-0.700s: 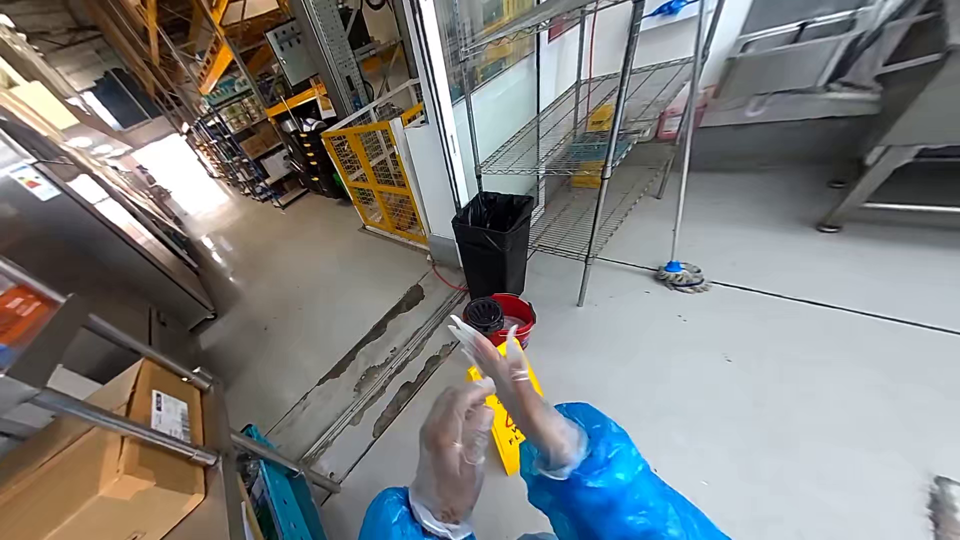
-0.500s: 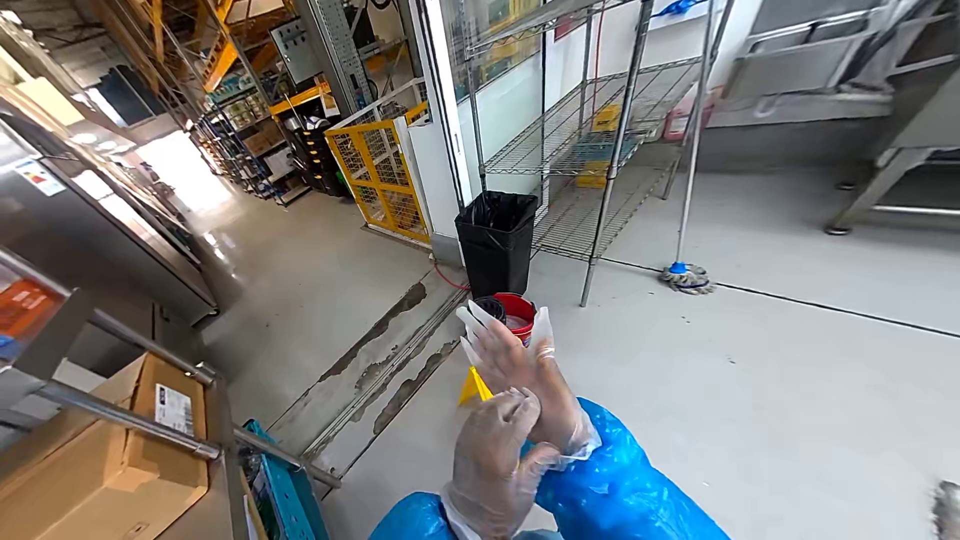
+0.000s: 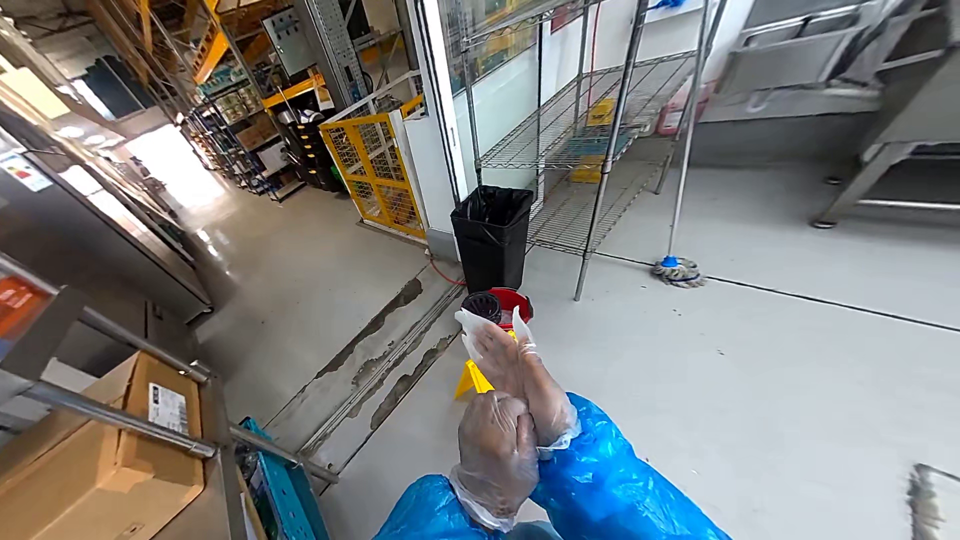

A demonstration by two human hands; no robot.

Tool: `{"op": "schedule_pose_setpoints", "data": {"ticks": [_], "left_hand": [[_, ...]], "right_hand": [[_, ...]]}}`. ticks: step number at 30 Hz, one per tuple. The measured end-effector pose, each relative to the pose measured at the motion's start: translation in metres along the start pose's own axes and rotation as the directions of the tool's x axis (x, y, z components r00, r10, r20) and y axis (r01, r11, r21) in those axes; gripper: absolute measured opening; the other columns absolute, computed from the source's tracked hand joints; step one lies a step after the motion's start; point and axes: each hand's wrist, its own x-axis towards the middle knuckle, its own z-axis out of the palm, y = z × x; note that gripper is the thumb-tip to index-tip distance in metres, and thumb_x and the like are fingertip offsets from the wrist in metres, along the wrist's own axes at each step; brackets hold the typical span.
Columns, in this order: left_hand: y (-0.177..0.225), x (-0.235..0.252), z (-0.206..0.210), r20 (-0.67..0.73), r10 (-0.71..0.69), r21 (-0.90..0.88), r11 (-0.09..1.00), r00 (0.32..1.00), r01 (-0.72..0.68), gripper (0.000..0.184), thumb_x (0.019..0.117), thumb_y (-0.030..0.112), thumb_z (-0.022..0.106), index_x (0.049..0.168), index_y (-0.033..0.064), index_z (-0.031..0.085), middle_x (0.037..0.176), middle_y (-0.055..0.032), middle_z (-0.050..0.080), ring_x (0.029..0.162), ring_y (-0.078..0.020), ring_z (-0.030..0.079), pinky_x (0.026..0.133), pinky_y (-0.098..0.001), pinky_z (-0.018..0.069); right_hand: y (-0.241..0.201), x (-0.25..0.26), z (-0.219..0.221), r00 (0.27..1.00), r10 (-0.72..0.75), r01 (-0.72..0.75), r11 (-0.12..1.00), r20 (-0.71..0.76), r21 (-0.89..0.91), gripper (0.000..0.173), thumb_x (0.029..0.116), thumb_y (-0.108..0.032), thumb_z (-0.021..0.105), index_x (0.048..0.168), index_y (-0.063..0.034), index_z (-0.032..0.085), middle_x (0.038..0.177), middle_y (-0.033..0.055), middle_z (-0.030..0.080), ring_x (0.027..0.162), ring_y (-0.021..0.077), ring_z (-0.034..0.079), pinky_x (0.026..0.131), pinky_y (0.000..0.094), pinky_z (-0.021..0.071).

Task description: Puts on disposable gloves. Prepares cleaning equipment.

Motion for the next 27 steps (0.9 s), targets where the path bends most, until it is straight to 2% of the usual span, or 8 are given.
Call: {"op": "schedule_pose_setpoints", "data": {"ticks": [3,6,9,12,15,19,22,27], "left_hand": [[-0.001,0.000,-0.004,0.098,-0.157,-0.177,0.969,0.983,0.172,0.013,0.0920,0.006,0.056,0.085,0.0002,0.066,0.083,-0.0104,0.066,0.078,-0.0152,0.066,0.073,-0.0268,0.0576],[0.001,0.004,-0.010,0.228,-0.343,-0.314,0.860,0.911,0.402,0.012,0.0919,0.005,0.055,0.089,-0.0018,0.065,0.077,-0.0058,0.060,0.066,-0.0062,0.055,0.062,-0.0205,0.0497],[-0.002,0.009,-0.014,0.339,-0.458,-0.472,0.673,0.822,0.570,0.013,0.0923,0.006,0.053,0.092,-0.0018,0.063,0.075,0.0007,0.055,0.062,0.0002,0.050,0.060,-0.0161,0.0447],[-0.006,0.013,-0.016,0.426,-0.521,-0.638,0.408,0.740,0.654,0.009,0.0923,0.007,0.051,0.093,0.0038,0.059,0.067,0.0083,0.051,0.052,0.0038,0.044,0.050,-0.0134,0.0396],[-0.005,0.018,-0.018,0.466,-0.527,-0.680,0.300,0.711,0.669,0.008,0.0915,0.005,0.051,0.091,0.0058,0.058,0.064,0.0098,0.050,0.049,0.0050,0.042,0.047,-0.0119,0.0370],[-0.003,0.022,-0.021,0.520,-0.399,-0.636,0.409,0.755,0.654,0.007,0.0944,0.010,0.054,0.092,0.0064,0.059,0.072,0.0094,0.053,0.058,0.0051,0.047,0.054,-0.0126,0.0404],[-0.003,0.022,-0.022,0.517,-0.310,-0.578,0.561,0.798,0.593,0.011,0.0957,0.012,0.054,0.094,0.0021,0.060,0.076,0.0064,0.054,0.064,0.0040,0.049,0.060,-0.0144,0.0435],[0.006,0.026,-0.024,0.404,-0.135,-0.383,0.873,0.905,0.301,0.016,0.0961,0.007,0.054,0.091,-0.0037,0.065,0.077,-0.0100,0.062,0.068,-0.0102,0.059,0.064,-0.0242,0.0511]], "right_hand": [[0.000,0.002,-0.002,1.000,-0.011,0.011,1.000,-0.007,-0.018,0.061,0.1082,-0.048,0.019,0.158,-0.0173,0.035,0.159,0.0006,0.044,0.144,0.0143,0.043,0.117,0.0360,0.0389],[-0.001,0.004,-0.002,0.998,-0.033,0.032,0.999,-0.048,-0.031,0.057,0.1100,-0.039,0.017,0.156,-0.0137,0.039,0.157,0.0024,0.046,0.144,0.0153,0.043,0.118,0.0371,0.0385],[0.003,0.007,-0.001,0.996,-0.071,0.068,0.996,-0.053,-0.066,0.058,0.1089,-0.041,0.018,0.154,-0.0133,0.042,0.156,0.0027,0.048,0.143,0.0159,0.045,0.118,0.0372,0.0388],[0.003,0.007,0.006,0.984,-0.101,0.101,0.995,-0.149,-0.009,0.053,0.1111,-0.036,0.021,0.154,-0.0121,0.042,0.154,0.0029,0.050,0.143,0.0167,0.046,0.118,0.0374,0.0382],[0.004,0.006,0.009,0.975,-0.137,0.138,0.990,-0.173,-0.002,0.053,0.1106,-0.035,0.023,0.156,-0.0121,0.037,0.156,0.0018,0.047,0.143,0.0148,0.044,0.118,0.0352,0.0379],[-0.008,0.002,0.003,0.992,0.035,-0.028,0.998,-0.123,0.063,0.056,0.1116,-0.039,0.014,0.154,-0.0114,0.040,0.150,0.0043,0.053,0.136,0.0130,0.052,0.113,0.0322,0.0438],[-0.014,0.003,-0.004,0.995,0.093,-0.089,0.992,-0.042,0.089,0.061,0.1106,-0.044,0.009,0.156,-0.0132,0.037,0.155,0.0041,0.049,0.141,0.0132,0.047,0.115,0.0329,0.0402],[-0.019,0.006,-0.008,0.998,0.026,-0.034,0.988,0.055,0.153,0.070,0.1076,-0.052,0.005,0.156,-0.0115,0.034,0.154,0.0047,0.049,0.140,0.0156,0.048,0.113,0.0366,0.0425]]}}
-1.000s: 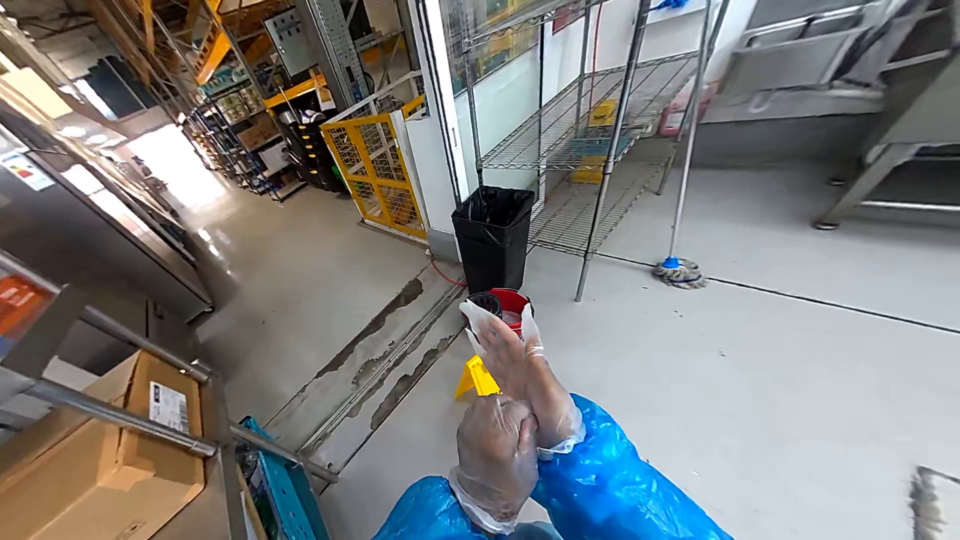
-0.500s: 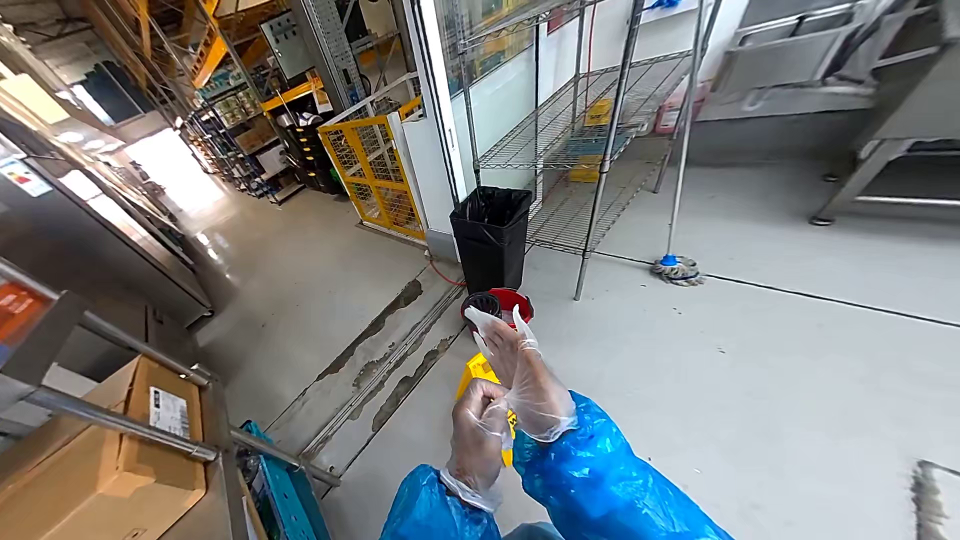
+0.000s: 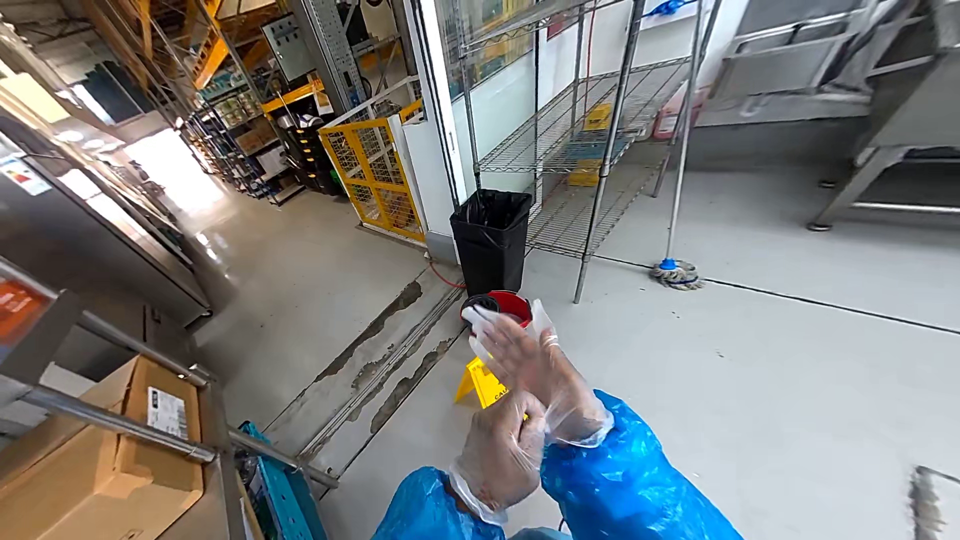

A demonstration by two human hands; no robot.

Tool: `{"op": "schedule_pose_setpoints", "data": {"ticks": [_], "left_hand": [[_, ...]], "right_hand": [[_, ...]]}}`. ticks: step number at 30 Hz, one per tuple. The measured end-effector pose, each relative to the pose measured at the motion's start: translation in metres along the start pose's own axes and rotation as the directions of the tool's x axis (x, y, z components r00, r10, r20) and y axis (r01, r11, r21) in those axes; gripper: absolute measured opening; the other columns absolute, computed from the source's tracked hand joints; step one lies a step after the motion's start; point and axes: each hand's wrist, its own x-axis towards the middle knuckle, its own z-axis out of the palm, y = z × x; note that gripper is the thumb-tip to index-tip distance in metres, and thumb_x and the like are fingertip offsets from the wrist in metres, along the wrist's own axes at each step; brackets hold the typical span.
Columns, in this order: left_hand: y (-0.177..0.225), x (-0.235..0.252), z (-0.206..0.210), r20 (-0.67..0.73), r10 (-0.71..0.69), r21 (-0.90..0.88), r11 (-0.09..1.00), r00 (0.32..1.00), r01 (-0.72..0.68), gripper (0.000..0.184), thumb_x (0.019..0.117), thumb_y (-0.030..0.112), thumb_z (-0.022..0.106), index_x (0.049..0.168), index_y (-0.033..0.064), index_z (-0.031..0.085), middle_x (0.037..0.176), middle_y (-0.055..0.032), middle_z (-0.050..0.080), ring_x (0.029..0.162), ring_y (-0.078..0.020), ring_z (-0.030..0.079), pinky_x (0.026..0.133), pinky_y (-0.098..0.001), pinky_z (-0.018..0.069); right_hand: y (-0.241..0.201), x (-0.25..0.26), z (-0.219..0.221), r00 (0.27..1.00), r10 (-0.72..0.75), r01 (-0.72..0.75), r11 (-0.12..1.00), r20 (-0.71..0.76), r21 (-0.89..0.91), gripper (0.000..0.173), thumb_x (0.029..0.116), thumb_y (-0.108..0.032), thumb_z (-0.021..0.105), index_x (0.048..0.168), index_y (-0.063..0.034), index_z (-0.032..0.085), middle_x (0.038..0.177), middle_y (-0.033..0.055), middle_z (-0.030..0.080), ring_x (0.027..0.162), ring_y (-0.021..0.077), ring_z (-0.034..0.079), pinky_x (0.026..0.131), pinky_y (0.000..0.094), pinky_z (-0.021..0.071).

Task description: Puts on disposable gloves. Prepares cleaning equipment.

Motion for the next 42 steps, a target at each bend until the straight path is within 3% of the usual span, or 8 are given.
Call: {"op": "schedule_pose_setpoints", "data": {"ticks": [10,16,21,28,33,35,38,42], "left_hand": [[-0.002,0.005,0.013,-0.119,0.099,0.061,0.994,0.988,-0.092,0.012,0.0964,0.004,0.056,0.092,-0.0022,0.065,0.083,-0.0105,0.067,0.071,-0.0120,0.066,0.067,-0.0256,0.0577],[-0.020,-0.009,0.029,-0.179,0.092,0.090,0.993,0.980,-0.077,0.028,0.0939,0.017,0.070,0.110,-0.0054,0.067,0.108,-0.0168,0.070,0.093,-0.0188,0.072,0.080,-0.0317,0.0626],[-0.017,-0.008,0.036,-0.187,-0.004,0.103,0.994,0.982,0.023,0.050,0.0907,0.025,0.075,0.126,-0.0079,0.063,0.115,-0.0206,0.069,0.095,-0.0213,0.073,0.082,-0.0339,0.0618],[-0.024,-0.003,0.044,-0.303,0.145,0.102,0.988,0.942,-0.119,0.011,0.0942,0.004,0.066,0.096,-0.0009,0.076,0.095,-0.0125,0.073,0.092,-0.0164,0.072,0.085,-0.0296,0.0610],[-0.014,-0.003,0.033,-0.185,-0.137,-0.470,0.882,0.973,0.035,0.012,0.0940,-0.005,0.057,0.099,-0.0095,0.067,0.106,-0.0150,0.072,0.111,-0.0158,0.068,0.100,-0.0301,0.0536],[-0.009,-0.001,0.028,-0.103,-0.231,-0.567,0.813,0.967,0.133,0.012,0.0949,-0.003,0.053,0.097,-0.0038,0.065,0.095,-0.0026,0.067,0.095,-0.0042,0.064,0.089,-0.0217,0.0532],[-0.007,0.002,0.025,0.006,-0.139,-0.529,0.840,0.990,0.121,0.011,0.0956,-0.001,0.050,0.096,-0.0004,0.061,0.090,0.0019,0.061,0.088,-0.0004,0.059,0.083,-0.0187,0.0510],[-0.015,0.000,0.035,0.014,0.136,-0.218,0.967,0.991,-0.130,0.019,0.1011,0.010,0.056,0.095,-0.0054,0.067,0.089,-0.0114,0.068,0.086,-0.0118,0.066,0.082,-0.0273,0.0560]], "right_hand": [[-0.012,0.002,-0.005,0.996,-0.088,0.086,0.988,-0.007,-0.131,0.067,0.1082,-0.053,0.011,0.163,-0.0159,0.022,0.166,0.0006,0.030,0.151,0.0131,0.030,0.123,0.0368,0.0292],[-0.029,0.015,-0.018,0.967,-0.007,0.092,0.942,-0.255,0.323,0.077,0.1044,-0.063,0.004,0.146,-0.0129,0.046,0.142,0.0029,0.058,0.128,0.0149,0.059,0.106,0.0314,0.0486],[-0.028,0.012,-0.013,0.950,0.088,0.052,0.902,-0.300,0.429,0.076,0.1044,-0.064,0.006,0.146,-0.0122,0.043,0.139,0.0041,0.059,0.124,0.0147,0.061,0.101,0.0298,0.0515],[-0.012,0.021,-0.023,0.958,0.098,0.018,0.917,-0.268,0.399,0.075,0.1037,-0.066,0.011,0.137,-0.0134,0.052,0.126,0.0034,0.067,0.114,0.0147,0.067,0.094,0.0301,0.0556],[-0.010,0.030,-0.040,0.989,-0.065,0.113,0.911,-0.135,0.396,0.085,0.1009,-0.066,-0.002,0.147,-0.0101,0.043,0.149,0.0066,0.051,0.134,0.0219,0.053,0.111,0.0434,0.0447],[-0.009,0.031,-0.040,0.989,-0.017,0.082,0.885,-0.145,0.459,0.088,0.0997,-0.068,-0.003,0.149,-0.0090,0.040,0.154,0.0083,0.046,0.139,0.0247,0.048,0.113,0.0461,0.0416],[-0.014,0.033,-0.039,0.991,0.032,0.036,0.874,-0.131,0.484,0.087,0.0995,-0.068,-0.003,0.150,-0.0102,0.037,0.152,0.0111,0.047,0.138,0.0271,0.049,0.110,0.0453,0.0443],[-0.035,0.032,-0.034,0.979,-0.177,0.199,0.928,-0.096,0.315,0.077,0.1047,-0.059,0.000,0.150,-0.0134,0.043,0.148,0.0065,0.053,0.135,0.0220,0.053,0.111,0.0400,0.0461]]}}
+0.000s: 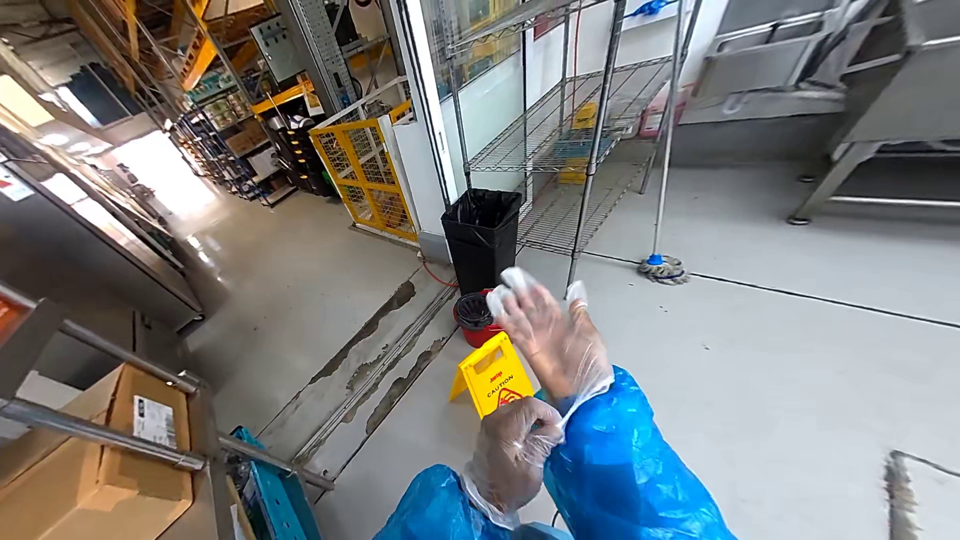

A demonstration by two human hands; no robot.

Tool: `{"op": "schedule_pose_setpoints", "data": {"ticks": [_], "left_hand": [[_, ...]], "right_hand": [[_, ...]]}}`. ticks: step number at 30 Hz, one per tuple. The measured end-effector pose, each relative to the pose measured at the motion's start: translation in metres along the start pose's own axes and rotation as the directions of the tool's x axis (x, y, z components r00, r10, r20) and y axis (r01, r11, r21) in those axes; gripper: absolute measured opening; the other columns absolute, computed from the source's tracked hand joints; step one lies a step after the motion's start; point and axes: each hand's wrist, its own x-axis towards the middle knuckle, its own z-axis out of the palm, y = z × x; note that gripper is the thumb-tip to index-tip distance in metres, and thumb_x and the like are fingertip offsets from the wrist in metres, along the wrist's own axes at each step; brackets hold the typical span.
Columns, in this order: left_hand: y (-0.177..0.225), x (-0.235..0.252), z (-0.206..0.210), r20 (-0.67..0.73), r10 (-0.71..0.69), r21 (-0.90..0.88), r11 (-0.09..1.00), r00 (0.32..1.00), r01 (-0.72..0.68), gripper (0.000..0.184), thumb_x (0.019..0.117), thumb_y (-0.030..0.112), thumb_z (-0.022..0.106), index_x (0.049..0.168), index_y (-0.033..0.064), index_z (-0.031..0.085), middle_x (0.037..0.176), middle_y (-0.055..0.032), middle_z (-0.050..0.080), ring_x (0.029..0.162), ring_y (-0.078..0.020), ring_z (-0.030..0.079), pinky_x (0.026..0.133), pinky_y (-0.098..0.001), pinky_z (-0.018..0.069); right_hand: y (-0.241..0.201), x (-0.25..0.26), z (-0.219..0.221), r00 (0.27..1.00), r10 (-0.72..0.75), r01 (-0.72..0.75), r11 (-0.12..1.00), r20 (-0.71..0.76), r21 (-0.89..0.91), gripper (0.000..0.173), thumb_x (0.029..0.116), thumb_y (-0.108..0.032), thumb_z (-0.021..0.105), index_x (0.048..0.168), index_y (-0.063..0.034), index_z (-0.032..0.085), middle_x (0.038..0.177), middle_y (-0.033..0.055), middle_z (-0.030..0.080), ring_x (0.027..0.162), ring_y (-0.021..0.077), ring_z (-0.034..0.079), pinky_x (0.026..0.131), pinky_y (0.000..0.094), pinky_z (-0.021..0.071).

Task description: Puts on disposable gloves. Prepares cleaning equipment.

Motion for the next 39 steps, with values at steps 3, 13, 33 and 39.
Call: {"op": "schedule_pose_setpoints", "data": {"ticks": [3,13,33,39], "left_hand": [[-0.003,-0.002,0.004,0.024,0.158,0.187,0.969,0.987,-0.160,0.021,0.0998,0.012,0.058,0.091,-0.0030,0.069,0.091,-0.0161,0.072,0.090,-0.0214,0.072,0.084,-0.0328,0.0592],[-0.020,-0.021,0.007,0.088,0.176,0.233,0.953,0.981,-0.192,0.010,0.0913,0.002,0.064,0.083,-0.0026,0.068,0.079,-0.0151,0.069,0.081,-0.0232,0.070,0.080,-0.0329,0.0584],[-0.028,0.006,0.005,-0.208,0.233,0.563,0.823,0.950,-0.079,0.014,0.0905,0.006,0.065,0.091,0.0077,0.079,0.094,-0.0081,0.076,0.093,-0.0194,0.073,0.084,-0.0308,0.0605],[-0.016,0.013,0.011,-0.210,0.151,0.479,0.877,0.966,-0.033,0.015,0.0911,0.004,0.060,0.092,0.0003,0.074,0.088,-0.0092,0.075,0.083,-0.0177,0.073,0.079,-0.0311,0.0617]], "right_hand": [[0.006,-0.006,0.004,0.966,-0.227,0.253,0.924,0.121,-0.287,0.068,0.1067,-0.057,0.008,0.155,-0.0191,0.036,0.154,-0.0025,0.049,0.140,0.0138,0.049,0.114,0.0325,0.0429],[0.038,-0.001,-0.003,0.916,-0.173,0.320,-0.225,0.361,-0.921,0.056,0.1099,-0.035,0.023,0.153,-0.0050,0.042,0.163,0.0127,0.036,0.153,0.0344,0.026,0.122,0.0567,0.0240],[0.045,0.002,-0.036,0.908,-0.171,0.106,-0.788,0.382,-0.606,0.047,0.0841,-0.012,0.073,0.128,-0.0287,0.071,0.138,0.0191,0.061,0.141,0.0500,0.041,0.113,0.0713,0.0258],[0.037,0.008,-0.040,0.914,-0.103,0.199,-0.728,0.392,-0.656,0.033,0.0946,-0.026,0.061,0.126,-0.0261,0.071,0.140,0.0114,0.062,0.140,0.0466,0.044,0.111,0.0680,0.0330]]}}
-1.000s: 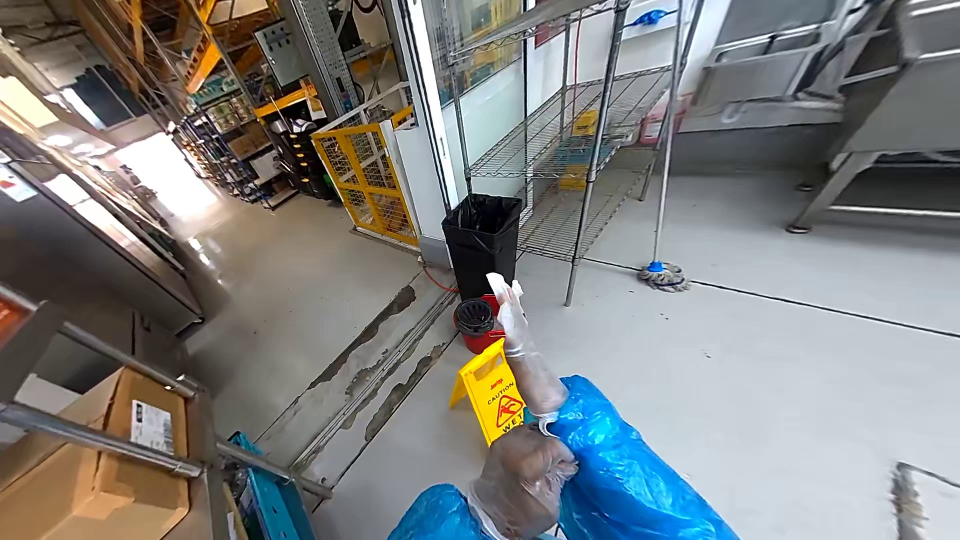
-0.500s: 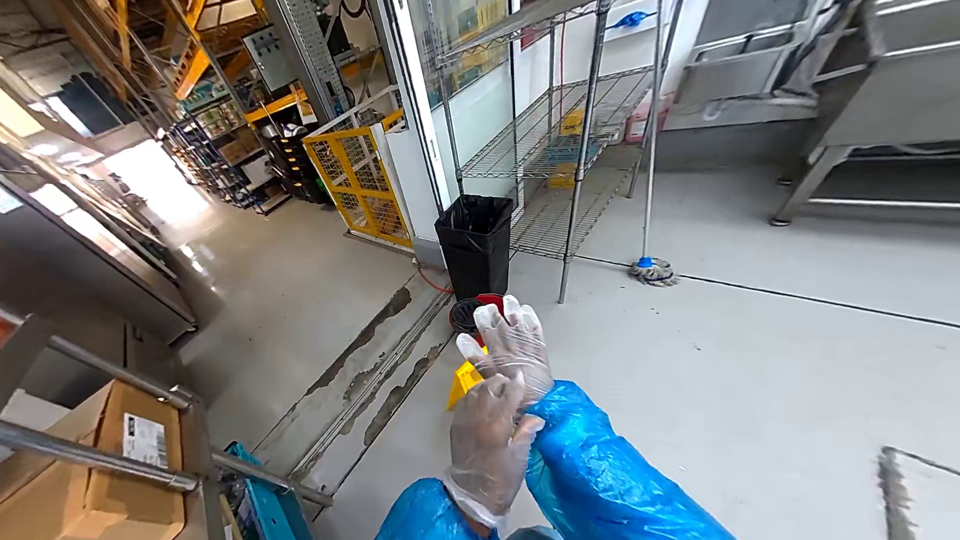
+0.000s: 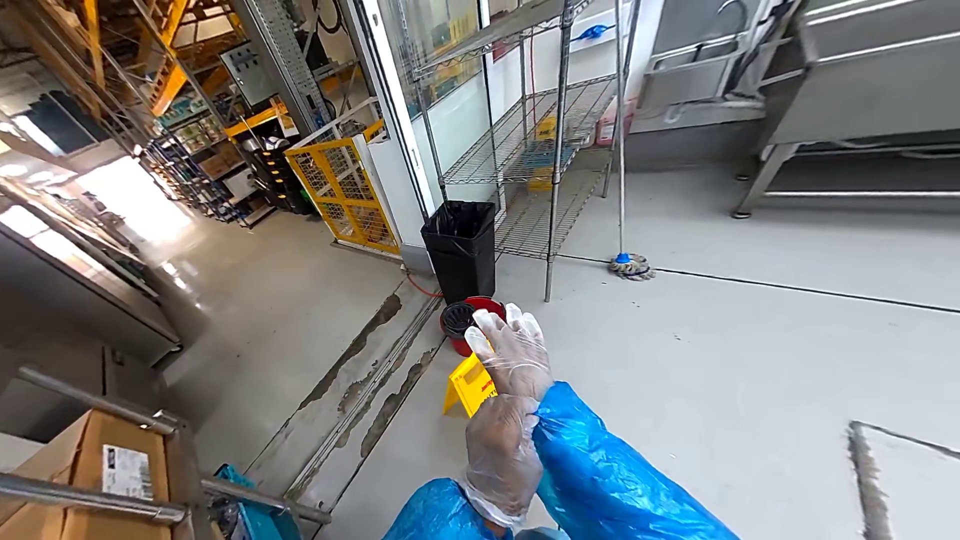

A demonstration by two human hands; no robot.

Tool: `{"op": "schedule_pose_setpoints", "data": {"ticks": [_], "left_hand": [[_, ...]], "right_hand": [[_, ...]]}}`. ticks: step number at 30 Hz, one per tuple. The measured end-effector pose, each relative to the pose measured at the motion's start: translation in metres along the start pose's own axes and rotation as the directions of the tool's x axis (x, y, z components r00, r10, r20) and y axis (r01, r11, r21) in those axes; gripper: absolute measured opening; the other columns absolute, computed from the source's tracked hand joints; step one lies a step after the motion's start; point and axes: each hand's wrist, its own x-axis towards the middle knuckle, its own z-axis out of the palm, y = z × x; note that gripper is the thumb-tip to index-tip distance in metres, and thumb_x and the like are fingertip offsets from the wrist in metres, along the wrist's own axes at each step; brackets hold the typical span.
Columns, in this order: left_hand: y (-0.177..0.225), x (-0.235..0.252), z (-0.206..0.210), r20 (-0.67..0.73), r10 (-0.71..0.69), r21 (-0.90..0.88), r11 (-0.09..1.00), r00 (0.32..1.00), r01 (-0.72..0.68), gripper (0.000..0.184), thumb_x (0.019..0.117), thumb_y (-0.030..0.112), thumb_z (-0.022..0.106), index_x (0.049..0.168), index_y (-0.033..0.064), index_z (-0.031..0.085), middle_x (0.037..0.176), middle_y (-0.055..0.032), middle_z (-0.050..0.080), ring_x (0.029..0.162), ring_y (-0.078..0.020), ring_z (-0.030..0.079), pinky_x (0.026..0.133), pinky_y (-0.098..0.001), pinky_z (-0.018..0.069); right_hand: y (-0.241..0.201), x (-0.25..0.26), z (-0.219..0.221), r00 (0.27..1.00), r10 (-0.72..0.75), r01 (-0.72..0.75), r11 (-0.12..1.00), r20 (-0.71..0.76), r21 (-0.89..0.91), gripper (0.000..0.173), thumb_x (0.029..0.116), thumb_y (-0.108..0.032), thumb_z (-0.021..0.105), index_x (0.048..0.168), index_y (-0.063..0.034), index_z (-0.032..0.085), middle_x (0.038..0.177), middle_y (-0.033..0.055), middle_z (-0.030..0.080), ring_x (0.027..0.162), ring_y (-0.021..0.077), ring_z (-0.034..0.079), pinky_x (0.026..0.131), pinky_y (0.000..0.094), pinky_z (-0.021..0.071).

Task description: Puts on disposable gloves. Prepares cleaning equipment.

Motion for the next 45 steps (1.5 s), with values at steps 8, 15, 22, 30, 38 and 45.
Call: {"op": "schedule_pose_setpoints", "data": {"ticks": [8,15,22,30,38,45], "left_hand": [[0.027,0.010,-0.016,0.539,-0.438,-0.116,0.807,0.719,0.579,0.022,0.1006,0.007,0.054,0.111,-0.0064,0.067,0.101,-0.0173,0.070,0.095,-0.0213,0.068,0.090,-0.0381,0.0544],[0.033,0.016,-0.018,0.605,-0.522,0.011,0.761,0.601,0.649,0.025,0.1028,0.008,0.052,0.118,-0.0061,0.066,0.108,-0.0205,0.069,0.103,-0.0269,0.067,0.095,-0.0426,0.0521],[0.038,0.012,-0.020,0.653,-0.489,0.041,0.785,0.579,0.618,0.025,0.1030,0.009,0.051,0.117,-0.0050,0.067,0.106,-0.0200,0.070,0.101,-0.0274,0.068,0.093,-0.0443,0.0524],[0.026,0.006,-0.020,0.549,-0.438,-0.059,0.829,0.712,0.556,0.024,0.1006,0.011,0.057,0.113,-0.0055,0.070,0.101,-0.0185,0.072,0.097,-0.0250,0.070,0.092,-0.0422,0.0547],[-0.040,0.046,-0.058,0.304,-0.601,-0.101,0.752,0.739,0.652,0.035,0.1016,0.034,0.058,0.113,0.0037,0.071,0.097,-0.0066,0.072,0.091,-0.0134,0.069,0.088,-0.0344,0.0563],[-0.028,0.061,-0.068,0.267,-0.679,0.023,0.714,0.684,0.700,0.019,0.1017,0.020,0.061,0.101,0.0057,0.074,0.085,-0.0046,0.070,0.078,-0.0133,0.067,0.078,-0.0347,0.0568]], "right_hand": [[0.003,-0.023,0.017,0.819,-0.161,-0.093,0.910,0.551,0.405,0.034,0.1032,-0.008,0.047,0.133,0.0015,0.061,0.132,0.0186,0.064,0.127,0.0310,0.058,0.105,0.0435,0.0469],[-0.037,0.012,-0.120,0.516,-0.004,-0.497,0.813,0.857,0.302,0.043,0.1120,-0.009,0.024,0.143,0.0056,0.051,0.144,0.0223,0.054,0.132,0.0217,0.051,0.111,0.0295,0.0332],[-0.014,-0.015,0.031,0.918,0.283,-0.372,0.860,0.279,0.350,0.061,0.1047,-0.046,0.038,0.149,-0.0062,0.049,0.155,0.0146,0.048,0.148,0.0343,0.038,0.120,0.0501,0.0316],[-0.017,-0.007,-0.059,0.719,0.312,-0.595,0.739,0.621,0.317,0.054,0.1120,-0.036,0.032,0.111,0.0002,0.071,0.101,0.0192,0.073,0.098,0.0333,0.069,0.090,0.0493,0.0502],[-0.009,-0.028,0.003,0.982,0.023,0.052,0.919,-0.185,0.391,0.074,0.0977,-0.064,0.044,0.146,-0.0104,0.055,0.152,0.0141,0.052,0.146,0.0391,0.039,0.118,0.0661,0.0258],[-0.013,-0.024,-0.023,0.971,-0.050,0.129,0.934,-0.233,0.334,0.079,0.0972,-0.070,0.038,0.154,-0.0165,0.047,0.161,0.0096,0.040,0.154,0.0355,0.024,0.123,0.0643,0.0147]]}}
